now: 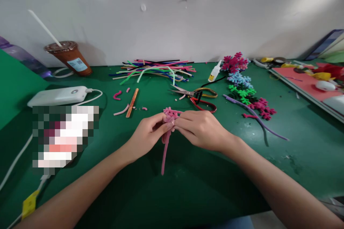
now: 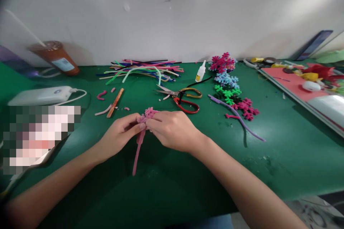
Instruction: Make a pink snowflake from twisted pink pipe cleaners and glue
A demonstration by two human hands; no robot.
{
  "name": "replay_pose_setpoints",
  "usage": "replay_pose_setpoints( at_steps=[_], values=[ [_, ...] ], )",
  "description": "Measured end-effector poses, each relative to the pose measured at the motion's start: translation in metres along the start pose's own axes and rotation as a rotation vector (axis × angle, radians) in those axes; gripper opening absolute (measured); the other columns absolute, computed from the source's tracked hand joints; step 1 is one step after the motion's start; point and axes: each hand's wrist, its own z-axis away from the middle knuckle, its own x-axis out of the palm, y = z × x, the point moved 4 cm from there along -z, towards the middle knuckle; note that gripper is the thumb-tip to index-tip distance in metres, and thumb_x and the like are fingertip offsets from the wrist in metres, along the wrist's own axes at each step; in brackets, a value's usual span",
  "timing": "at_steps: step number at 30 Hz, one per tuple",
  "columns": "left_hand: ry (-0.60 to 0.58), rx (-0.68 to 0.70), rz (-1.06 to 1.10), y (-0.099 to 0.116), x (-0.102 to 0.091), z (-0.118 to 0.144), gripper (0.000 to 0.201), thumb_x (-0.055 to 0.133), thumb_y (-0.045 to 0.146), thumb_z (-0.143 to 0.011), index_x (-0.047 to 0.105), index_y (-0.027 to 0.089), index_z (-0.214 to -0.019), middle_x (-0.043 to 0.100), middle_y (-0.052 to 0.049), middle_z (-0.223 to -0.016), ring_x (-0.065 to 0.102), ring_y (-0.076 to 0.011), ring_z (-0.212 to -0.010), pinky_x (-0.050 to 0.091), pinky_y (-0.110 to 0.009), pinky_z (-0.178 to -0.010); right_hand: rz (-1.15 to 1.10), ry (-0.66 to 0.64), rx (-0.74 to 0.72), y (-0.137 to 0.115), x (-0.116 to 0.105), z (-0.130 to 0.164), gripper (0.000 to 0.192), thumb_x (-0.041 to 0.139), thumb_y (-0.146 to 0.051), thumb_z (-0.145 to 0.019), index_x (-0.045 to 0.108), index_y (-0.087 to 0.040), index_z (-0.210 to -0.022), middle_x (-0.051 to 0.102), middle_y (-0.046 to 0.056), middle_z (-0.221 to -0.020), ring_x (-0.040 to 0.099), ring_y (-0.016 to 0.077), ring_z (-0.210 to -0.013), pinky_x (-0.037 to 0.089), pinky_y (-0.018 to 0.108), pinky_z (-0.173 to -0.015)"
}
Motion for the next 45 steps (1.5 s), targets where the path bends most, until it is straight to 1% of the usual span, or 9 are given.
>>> replay_pose_setpoints(
  at_steps=[7, 14, 17, 21, 24, 29, 34, 39, 45],
  values=[
    [-0.07, -0.036, 0.005, -0.004, 0.003, -0.002, 0.022, 0.05, 0.032, -0.091, 0.056, 0.014, -0.08, 0.053, 0.003, -0.065, 0.054, -0.009, -0.058, 0.043, -0.021, -0.058, 0.089, 0.033, -0.065, 0.004, -0.004, 0.002, 0.024, 0.042, -0.015, -0.092, 0.063, -0.016, -0.08, 0.054, 0.002, -0.072, 0.046, 0.0133, -0.064, 0.033, 0.028, -0.057],
    [-0.04, -0.075, 0.138, -0.005, 0.007, 0.0, 0.021, 0.052, 0.03, -0.09, 0.049, 0.016, -0.076, 0.053, 0.006, -0.052, 0.052, -0.0062, -0.039, 0.041, -0.016, -0.041, -0.038, 0.141, 0.056, 0.005, -0.008, -0.002, 0.027, 0.05, -0.022, -0.09, 0.064, -0.014, -0.069, 0.054, 0.006, -0.074, 0.045, 0.0168, -0.075, 0.038, 0.031, -0.07],
    [-0.057, -0.098, 0.237, -0.005, 0.009, 0.0, 0.019, 0.054, 0.03, -0.089, 0.049, 0.016, -0.078, 0.061, 0.003, -0.053, 0.063, -0.0127, -0.047, 0.051, -0.021, -0.046, -0.317, 0.121, 0.233, 0.009, -0.001, -0.002, 0.02, 0.054, -0.018, -0.087, 0.062, -0.015, -0.068, 0.053, 0.001, -0.066, 0.045, 0.0122, -0.066, 0.037, 0.026, -0.063],
    [-0.025, -0.105, 0.278, -0.003, 0.008, -0.001, 0.018, 0.057, 0.029, -0.088, 0.051, 0.015, -0.08, 0.066, -0.001, -0.061, 0.068, -0.0162, -0.056, 0.057, -0.024, -0.052, -0.85, 0.005, 0.544, 0.016, 0.012, 0.0, 0.02, 0.058, -0.026, -0.085, 0.058, -0.016, -0.068, 0.052, -0.004, -0.059, 0.046, 0.0077, -0.054, 0.035, 0.021, -0.052],
    [-0.013, -0.093, 0.285, -0.001, 0.009, -0.001, 0.016, 0.057, 0.028, -0.088, 0.052, 0.014, -0.08, 0.067, -0.001, -0.064, 0.069, -0.0156, -0.058, 0.058, -0.024, -0.054, -1.133, -0.058, 0.643, 0.016, 0.016, 0.001, 0.023, 0.06, -0.03, -0.084, 0.057, -0.015, -0.066, 0.054, -0.003, -0.056, 0.049, 0.0078, -0.053, 0.036, 0.02, -0.051],
    [-0.003, -0.085, 0.312, -0.001, 0.008, 0.0, 0.015, 0.057, 0.026, -0.088, 0.052, 0.014, -0.08, 0.068, -0.002, -0.07, 0.07, -0.016, -0.063, 0.059, -0.025, -0.058, -1.354, -0.123, 0.701, 0.014, 0.016, 0.001, 0.019, 0.061, -0.028, -0.083, 0.059, -0.013, -0.072, 0.066, 0.004, -0.069, 0.059, 0.0103, -0.063, 0.043, 0.022, -0.059],
    [-0.02, -0.085, 0.36, -0.003, 0.008, -0.001, 0.013, 0.055, 0.025, -0.089, 0.053, 0.015, -0.082, 0.068, -0.001, -0.074, 0.07, -0.0159, -0.064, 0.059, -0.026, -0.059, -1.276, -0.13, 0.687, 0.017, 0.014, 0.001, 0.01, 0.065, -0.023, -0.079, 0.062, -0.014, -0.075, 0.066, 0.002, -0.072, 0.059, 0.0104, -0.067, 0.044, 0.023, -0.063],
    [-0.001, -0.086, 0.397, -0.003, 0.007, 0.0, 0.012, 0.056, 0.024, -0.089, 0.053, 0.015, -0.082, 0.066, 0.0, -0.07, 0.069, -0.0149, -0.063, 0.058, -0.026, -0.059, -1.014, 0.005, 0.597, 0.021, 0.009, 0.0, 0.012, 0.067, -0.021, -0.077, 0.06, -0.015, -0.069, 0.06, -0.003, -0.072, 0.053, 0.0088, -0.068, 0.042, 0.023, -0.065],
    [-0.005, -0.111, 0.446, -0.004, 0.009, 0.0, 0.015, 0.056, 0.027, -0.089, 0.05, 0.015, -0.081, 0.067, -0.001, -0.066, 0.069, -0.0163, -0.063, 0.058, -0.027, -0.058, -1.071, 0.076, 0.565, 0.016, 0.015, -0.002, 0.021, 0.065, -0.029, -0.08, 0.053, -0.016, -0.069, 0.054, -0.005, -0.066, 0.048, 0.0076, -0.06, 0.039, 0.022, -0.057]
  ],
)
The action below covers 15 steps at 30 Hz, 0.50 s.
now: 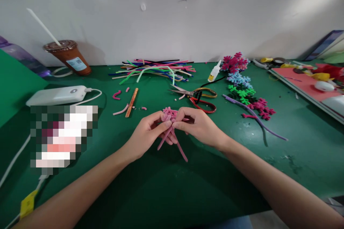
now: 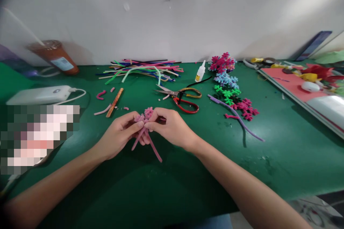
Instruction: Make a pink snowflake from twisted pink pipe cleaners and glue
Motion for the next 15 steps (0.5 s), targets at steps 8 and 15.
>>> replay_pose_setpoints(
  at_steps=[8, 15],
  values=[
    [0.024, -0.047, 0.094, -0.004, 0.0, 0.0, 0.013, 0.058, 0.025, -0.087, 0.053, 0.014, -0.082, 0.068, -0.002, -0.07, 0.07, -0.0155, -0.067, 0.057, -0.023, -0.061, -0.198, 0.081, -0.045, 0.012, 0.01, 0.0, 0.023, 0.065, -0.032, -0.081, 0.051, -0.016, -0.071, 0.052, -0.004, -0.068, 0.048, 0.0072, -0.059, 0.04, 0.021, -0.052],
    [0.014, -0.018, 0.058, -0.005, -0.001, 0.0, 0.015, 0.064, 0.024, -0.083, 0.056, 0.012, -0.087, 0.07, -0.004, -0.075, 0.07, -0.0165, -0.068, 0.058, -0.026, -0.065, -0.243, 0.063, 0.007, 0.015, 0.01, 0.0, 0.026, 0.066, -0.035, -0.08, 0.05, -0.016, -0.072, 0.051, -0.004, -0.066, 0.048, 0.0076, -0.057, 0.039, 0.021, -0.05]
  ],
)
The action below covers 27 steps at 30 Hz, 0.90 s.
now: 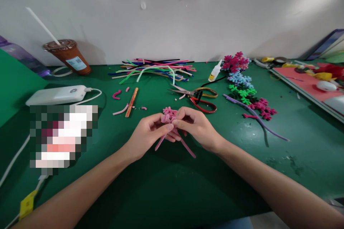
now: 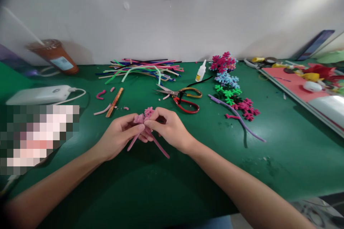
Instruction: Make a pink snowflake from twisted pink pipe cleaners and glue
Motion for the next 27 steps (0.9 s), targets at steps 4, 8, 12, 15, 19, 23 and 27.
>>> replay_pose_setpoints(
  at_steps=[4, 8, 12, 15, 19, 23, 27],
  values=[
    [-0.032, -0.016, -0.015, 0.003, 0.0, 0.0, 0.013, 0.061, 0.023, -0.085, 0.056, 0.012, -0.084, 0.068, -0.003, -0.068, 0.068, -0.0148, -0.061, 0.057, -0.024, -0.059, 0.014, -0.082, 0.055, -0.004, -0.003, -0.001, 0.026, 0.065, -0.036, -0.081, 0.05, -0.016, -0.072, 0.053, -0.003, -0.066, 0.048, 0.0081, -0.057, 0.039, 0.021, -0.049],
    [-0.088, -0.023, 0.004, 0.004, 0.0, 0.001, 0.012, 0.057, 0.022, -0.087, 0.059, 0.011, -0.082, 0.066, -0.003, -0.067, 0.066, -0.0127, -0.056, 0.054, -0.021, -0.053, 0.239, -0.167, -0.042, -0.015, -0.005, -0.001, 0.018, 0.057, -0.031, -0.087, 0.055, -0.016, -0.078, 0.057, -0.001, -0.07, 0.052, 0.0087, -0.06, 0.043, 0.022, -0.053],
    [-0.105, -0.039, 0.029, 0.005, 0.001, 0.002, 0.011, 0.057, 0.023, -0.086, 0.058, 0.012, -0.083, 0.062, 0.0, -0.062, 0.063, -0.0128, -0.052, 0.052, -0.023, -0.051, 0.702, -0.182, -0.476, -0.032, -0.005, 0.008, 0.013, 0.051, -0.019, -0.091, 0.06, -0.018, -0.099, 0.064, 0.004, -0.091, 0.058, 0.0126, -0.079, 0.049, 0.027, -0.07],
    [-0.141, -0.11, 0.064, 0.003, 0.003, 0.003, 0.009, 0.058, 0.021, -0.084, 0.056, 0.013, -0.08, 0.06, 0.001, -0.058, 0.063, -0.0129, -0.05, 0.05, -0.022, -0.049, 0.965, -0.222, -0.736, -0.034, -0.002, 0.015, 0.017, 0.048, -0.015, -0.092, 0.06, -0.017, -0.104, 0.065, 0.008, -0.099, 0.059, 0.016, -0.091, 0.049, 0.031, -0.078],
    [-0.216, -0.192, 0.113, 0.001, 0.004, 0.004, 0.01, 0.057, 0.018, -0.083, 0.054, 0.013, -0.074, 0.06, 0.001, -0.056, 0.063, -0.0128, -0.049, 0.048, -0.02, -0.049, 1.158, -0.256, -0.849, -0.031, 0.001, 0.018, 0.018, 0.043, -0.011, -0.093, 0.06, -0.015, -0.09, 0.064, 0.006, -0.084, 0.059, 0.0152, -0.08, 0.048, 0.029, -0.072],
    [-0.282, -0.176, 0.138, 0.003, 0.003, 0.004, 0.01, 0.057, 0.018, -0.083, 0.054, 0.013, -0.075, 0.061, 0.0, -0.055, 0.063, -0.0131, -0.049, 0.048, -0.021, -0.049, 1.214, -0.261, -0.879, -0.032, 0.006, 0.02, 0.023, 0.039, -0.01, -0.093, 0.058, -0.017, -0.081, 0.062, 0.004, -0.078, 0.056, 0.0136, -0.073, 0.045, 0.027, -0.067],
    [-0.302, -0.134, 0.095, 0.005, 0.002, 0.004, 0.014, 0.061, 0.025, -0.083, 0.054, 0.014, -0.077, 0.06, 0.001, -0.057, 0.063, -0.0146, -0.05, 0.05, -0.024, -0.051, 1.222, -0.26, -0.941, -0.036, 0.009, 0.022, 0.023, 0.038, -0.008, -0.093, 0.056, -0.018, -0.081, 0.059, 0.003, -0.076, 0.053, 0.0132, -0.071, 0.043, 0.026, -0.065]
  ],
)
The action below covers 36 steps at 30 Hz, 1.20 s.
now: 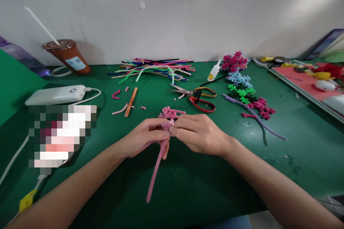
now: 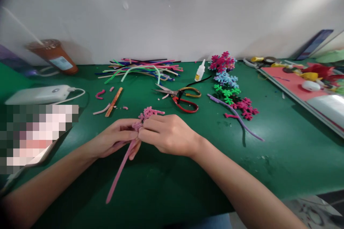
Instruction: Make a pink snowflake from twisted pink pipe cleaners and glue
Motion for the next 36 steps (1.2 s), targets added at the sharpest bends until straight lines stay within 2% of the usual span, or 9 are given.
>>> replay_pose_setpoints(
  at_steps=[8, 12, 16, 19, 23, 27, 30, 33, 36],
  values=[
    [0.059, 0.019, -0.249, 0.007, -0.001, -0.002, 0.014, 0.055, 0.027, -0.089, 0.052, 0.015, -0.082, 0.065, 0.0, -0.063, 0.067, -0.0143, -0.058, 0.051, -0.023, -0.059, 0.049, -0.014, -0.034, 0.001, -0.002, 0.001, 0.022, 0.036, -0.009, -0.094, 0.053, -0.018, -0.082, 0.058, 0.002, -0.074, 0.052, 0.0142, -0.07, 0.04, 0.027, -0.063],
    [0.035, 0.07, -0.315, 0.012, -0.001, 0.0, 0.013, 0.054, 0.026, -0.09, 0.053, 0.015, -0.082, 0.065, 0.001, -0.063, 0.065, -0.0122, -0.056, 0.048, -0.022, -0.058, -0.063, -0.035, 0.08, 0.001, 0.001, 0.0, 0.02, 0.037, -0.01, -0.092, 0.053, -0.017, -0.081, 0.056, 0.002, -0.073, 0.05, 0.0139, -0.067, 0.037, 0.027, -0.06],
    [0.031, 0.127, -0.377, 0.014, -0.001, 0.001, 0.015, 0.054, 0.026, -0.089, 0.052, 0.016, -0.079, 0.064, 0.002, -0.062, 0.063, -0.0115, -0.057, 0.047, -0.021, -0.059, -0.451, -0.066, 0.321, 0.005, 0.002, -0.005, 0.019, 0.041, -0.014, -0.092, 0.053, -0.017, -0.077, 0.055, 0.0, -0.073, 0.046, 0.0103, -0.065, 0.037, 0.023, -0.061],
    [0.071, 0.156, -0.445, 0.014, -0.002, 0.002, 0.017, 0.054, 0.025, -0.089, 0.051, 0.016, -0.075, 0.064, 0.002, -0.063, 0.063, -0.0113, -0.06, 0.046, -0.02, -0.061, -0.85, -0.105, 0.59, 0.011, 0.006, -0.004, 0.017, 0.049, -0.02, -0.09, 0.053, -0.016, -0.073, 0.052, -0.003, -0.065, 0.045, 0.0078, -0.058, 0.037, 0.021, -0.055],
    [0.056, 0.153, -0.578, 0.013, 0.003, 0.003, 0.018, 0.054, 0.026, -0.089, 0.054, 0.016, -0.074, 0.065, 0.002, -0.066, 0.063, -0.0113, -0.063, 0.045, -0.02, -0.062, -1.512, -0.337, 0.937, 0.012, 0.024, 0.006, 0.01, 0.055, -0.022, -0.081, 0.053, -0.016, -0.073, 0.041, -0.008, -0.045, 0.04, 0.0067, -0.036, 0.028, 0.018, -0.034],
    [0.041, 0.127, -0.647, 0.009, 0.003, 0.002, 0.018, 0.057, 0.026, -0.088, 0.055, 0.015, -0.073, 0.066, 0.001, -0.067, 0.063, -0.0114, -0.064, 0.044, -0.021, -0.065, -1.873, -0.482, 1.037, 0.01, 0.035, 0.012, 0.006, 0.053, -0.016, -0.077, 0.051, -0.016, -0.072, 0.025, -0.013, -0.041, 0.021, 0.0032, -0.029, 0.015, 0.016, -0.029],
    [0.058, 0.108, -0.444, 0.005, -0.002, 0.0, 0.015, 0.055, 0.028, -0.089, 0.056, 0.016, -0.08, 0.065, 0.001, -0.066, 0.063, -0.0114, -0.06, 0.042, -0.019, -0.057, -1.708, -0.347, 0.958, 0.014, 0.03, 0.008, 0.011, 0.051, -0.021, -0.084, 0.05, -0.016, -0.074, 0.032, -0.01, -0.049, 0.033, 0.0038, -0.036, 0.025, 0.016, -0.035],
    [0.097, 0.035, -0.148, -0.002, -0.008, -0.002, 0.016, 0.053, 0.032, -0.09, 0.055, 0.017, -0.086, 0.06, 0.003, -0.059, 0.06, -0.0104, -0.051, 0.035, -0.017, -0.044, -1.145, -0.131, 0.761, 0.019, 0.017, 0.002, 0.013, 0.05, -0.027, -0.089, 0.053, -0.016, -0.082, 0.051, -0.003, -0.066, 0.05, 0.0076, -0.056, 0.039, 0.019, -0.05],
    [0.095, -0.038, 0.022, -0.008, -0.009, -0.003, 0.016, 0.055, 0.032, -0.089, 0.055, 0.017, -0.085, 0.057, 0.003, -0.058, 0.06, -0.0103, -0.05, 0.039, -0.018, -0.046, -0.566, -0.053, 0.461, 0.015, 0.007, -0.001, 0.014, 0.045, -0.019, -0.092, 0.058, -0.015, -0.086, 0.059, 0.004, -0.081, 0.052, 0.0121, -0.073, 0.041, 0.026, -0.067]
  ],
)
